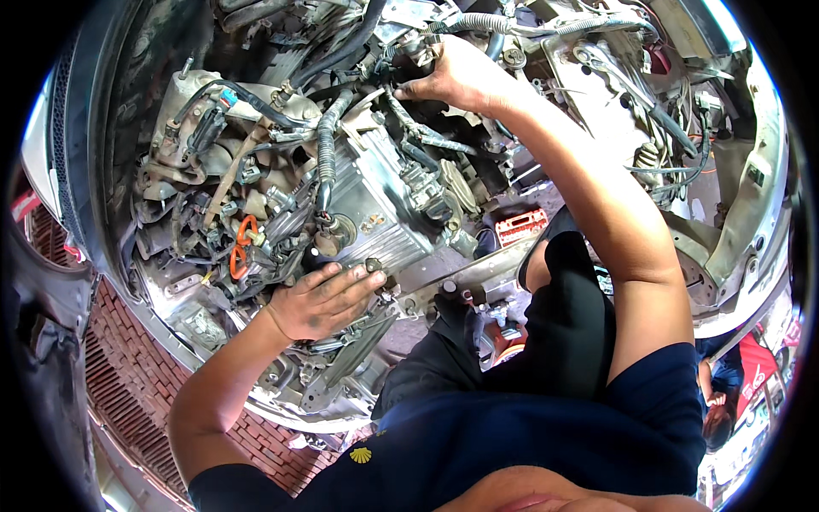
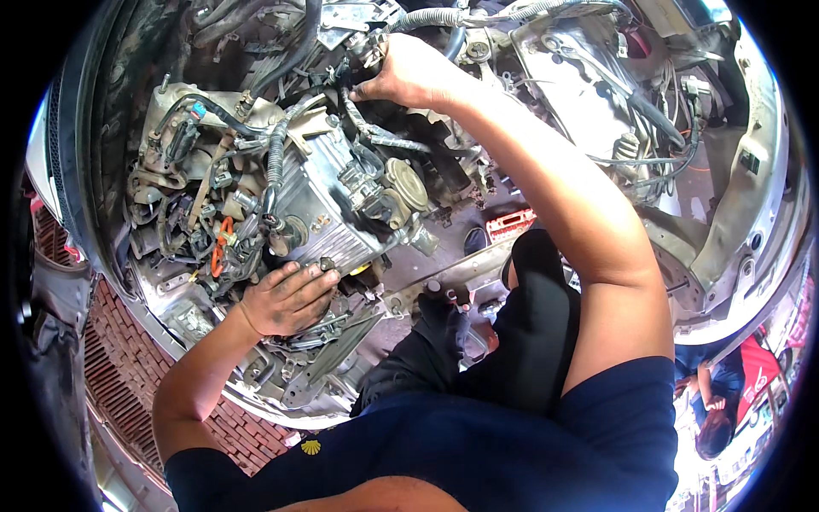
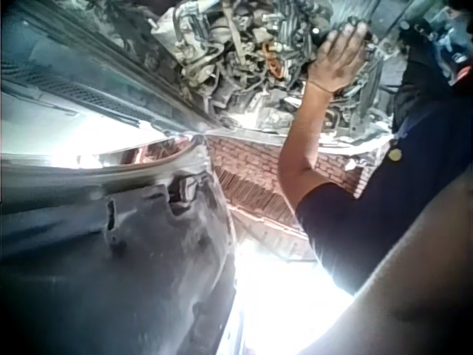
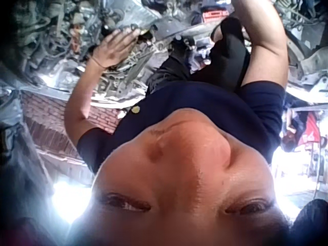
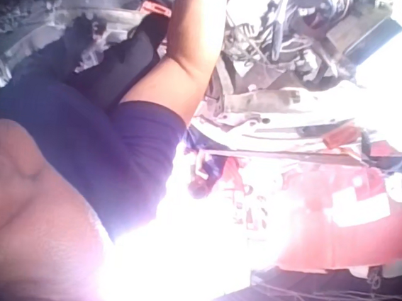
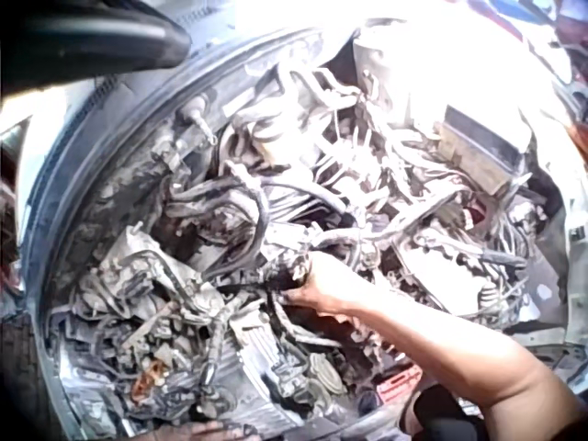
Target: The person works on a car engine with the hood open, using pliers and a wrench to adjust and tighten components. They repeatedly reach into the engine bay, manipulate hoses and parts, and use tools to secure connections.
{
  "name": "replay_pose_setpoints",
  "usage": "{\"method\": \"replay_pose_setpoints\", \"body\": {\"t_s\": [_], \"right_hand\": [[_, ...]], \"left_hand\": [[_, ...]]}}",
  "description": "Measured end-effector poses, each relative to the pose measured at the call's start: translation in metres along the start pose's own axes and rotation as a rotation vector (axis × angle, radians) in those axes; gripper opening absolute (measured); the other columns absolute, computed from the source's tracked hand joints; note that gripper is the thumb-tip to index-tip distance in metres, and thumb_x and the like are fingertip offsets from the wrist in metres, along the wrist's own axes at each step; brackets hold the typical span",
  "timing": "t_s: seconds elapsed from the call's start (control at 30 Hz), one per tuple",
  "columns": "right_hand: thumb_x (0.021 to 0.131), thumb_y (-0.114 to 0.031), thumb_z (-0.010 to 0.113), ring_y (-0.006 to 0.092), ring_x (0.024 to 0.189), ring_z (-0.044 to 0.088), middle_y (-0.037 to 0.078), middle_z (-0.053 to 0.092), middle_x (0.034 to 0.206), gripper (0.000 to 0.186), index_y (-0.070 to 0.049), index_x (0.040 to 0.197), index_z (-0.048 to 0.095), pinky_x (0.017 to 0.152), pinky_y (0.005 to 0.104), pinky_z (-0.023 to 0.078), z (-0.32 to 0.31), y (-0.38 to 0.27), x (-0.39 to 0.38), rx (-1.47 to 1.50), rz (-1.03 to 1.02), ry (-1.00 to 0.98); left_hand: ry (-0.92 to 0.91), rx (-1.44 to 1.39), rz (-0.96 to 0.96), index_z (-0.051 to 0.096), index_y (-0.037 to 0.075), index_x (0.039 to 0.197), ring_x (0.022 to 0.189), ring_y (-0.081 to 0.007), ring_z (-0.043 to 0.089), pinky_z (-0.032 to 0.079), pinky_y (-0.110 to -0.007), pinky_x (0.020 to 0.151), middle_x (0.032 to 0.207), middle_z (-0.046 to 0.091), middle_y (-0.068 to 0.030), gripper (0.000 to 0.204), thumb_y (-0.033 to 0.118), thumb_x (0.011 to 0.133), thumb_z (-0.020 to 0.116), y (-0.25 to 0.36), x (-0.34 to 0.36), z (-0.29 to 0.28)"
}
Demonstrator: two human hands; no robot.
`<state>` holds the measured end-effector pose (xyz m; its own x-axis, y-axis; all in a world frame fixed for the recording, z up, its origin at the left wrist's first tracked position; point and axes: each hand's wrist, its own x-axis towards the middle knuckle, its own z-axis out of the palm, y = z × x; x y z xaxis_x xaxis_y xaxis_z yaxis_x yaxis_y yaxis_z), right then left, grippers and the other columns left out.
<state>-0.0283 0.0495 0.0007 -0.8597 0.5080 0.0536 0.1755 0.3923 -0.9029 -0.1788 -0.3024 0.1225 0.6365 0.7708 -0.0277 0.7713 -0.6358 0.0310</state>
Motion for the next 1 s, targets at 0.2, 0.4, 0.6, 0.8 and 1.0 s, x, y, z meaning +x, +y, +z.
{"method": "replay_pose_setpoints", "body": {"t_s": [0.2,0.4,0.6,0.8,1.0], "right_hand": [[0.086,-0.022,0.081,0.0164,0.083,0.067,0.011,0.075,0.092,0.036,-0.004,0.116,0.073,0.084,0.0361,0.055,0.001,-0.002,0.001,0.053,0.039,-0.008],[0.087,-0.028,0.081,0.0176,0.056,0.055,0.010,0.063,0.063,0.033,0.000,0.100,0.073,0.061,0.0368,0.048,0.008,-0.001,-0.005,0.086,-0.052,0.150],[0.078,-0.042,0.086,0.0358,0.077,0.068,0.021,0.067,0.077,0.051,0.004,0.086,0.067,0.075,0.0447,0.053,0.002,-0.016,-0.010,0.062,0.227,0.098],[0.084,-0.035,0.079,0.0406,0.078,0.069,0.023,0.070,0.080,0.042,0.002,0.101,0.071,0.075,0.0441,0.054,0.023,0.007,-0.007,-0.010,-0.026,0.289],[0.086,-0.034,0.080,0.0360,0.076,0.069,0.022,0.072,0.084,0.040,0.000,0.104,0.072,0.078,0.0431,0.054,0.024,0.003,-0.010,0.053,0.015,0.261]], "left_hand": [[-0.029,-0.030,0.011,0.074,0.020,0.107,0.141,-0.0180,0.051,0.024,-0.041,0.128,0.151,0.058,0.0005,0.017,0.023,0.098,0.061,0.000,-0.003,-0.002],[-0.021,-0.056,0.025,0.074,0.019,0.110,0.142,-0.0189,0.051,0.023,-0.042,0.128,0.152,0.057,-0.0003,0.018,0.021,0.097,0.061,-0.002,-0.003,-0.001],[-0.042,0.012,0.052,0.075,0.019,0.111,0.142,-0.0195,0.050,0.023,-0.044,0.128,0.151,0.058,-0.0003,0.021,0.024,0.098,0.059,-0.004,-0.002,-0.003],[-0.019,0.013,0.050,0.077,0.019,0.109,0.145,-0.0197,0.047,0.022,-0.044,0.128,0.151,0.057,0.0004,0.021,0.024,0.097,0.060,-0.004,0.000,-0.001],[-0.025,0.032,0.039,0.076,0.019,0.110,0.147,-0.0198,0.045,0.021,-0.044,0.129,0.153,0.056,0.0012,0.023,0.025,0.099,0.057,-0.003,-0.004,0.002]]}}
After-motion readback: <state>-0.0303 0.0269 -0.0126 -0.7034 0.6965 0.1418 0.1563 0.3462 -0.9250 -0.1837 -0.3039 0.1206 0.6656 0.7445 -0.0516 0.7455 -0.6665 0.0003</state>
